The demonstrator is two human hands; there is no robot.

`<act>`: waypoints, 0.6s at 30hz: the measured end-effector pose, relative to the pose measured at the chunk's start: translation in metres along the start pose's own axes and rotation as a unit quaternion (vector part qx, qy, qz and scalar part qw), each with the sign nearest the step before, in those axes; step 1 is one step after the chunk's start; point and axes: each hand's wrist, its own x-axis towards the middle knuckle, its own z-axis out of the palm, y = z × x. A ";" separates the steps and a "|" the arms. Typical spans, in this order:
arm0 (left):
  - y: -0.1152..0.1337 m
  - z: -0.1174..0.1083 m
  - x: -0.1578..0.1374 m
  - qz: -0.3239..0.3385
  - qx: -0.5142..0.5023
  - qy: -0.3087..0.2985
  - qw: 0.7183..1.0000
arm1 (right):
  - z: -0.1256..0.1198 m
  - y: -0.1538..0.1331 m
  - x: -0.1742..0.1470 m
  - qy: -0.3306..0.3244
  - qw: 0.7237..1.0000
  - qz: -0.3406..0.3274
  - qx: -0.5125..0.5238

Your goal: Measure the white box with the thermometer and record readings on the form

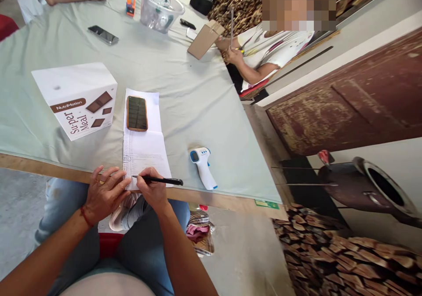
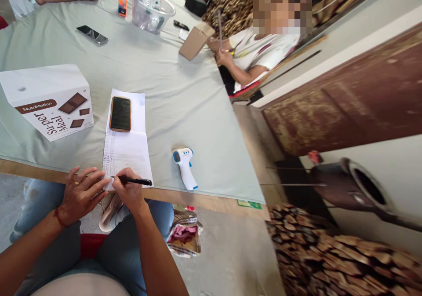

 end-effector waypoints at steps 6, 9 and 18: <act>0.000 -0.001 0.000 0.001 0.002 -0.005 1.000 | 0.000 -0.001 0.000 0.016 1.000 0.022 -0.003; 0.000 -0.001 0.000 0.003 0.001 -0.002 1.000 | 0.000 -0.001 0.000 0.026 0.999 0.024 -0.002; -0.001 -0.001 0.000 0.011 0.007 -0.006 1.000 | 0.001 0.000 0.001 0.012 1.000 0.007 -0.006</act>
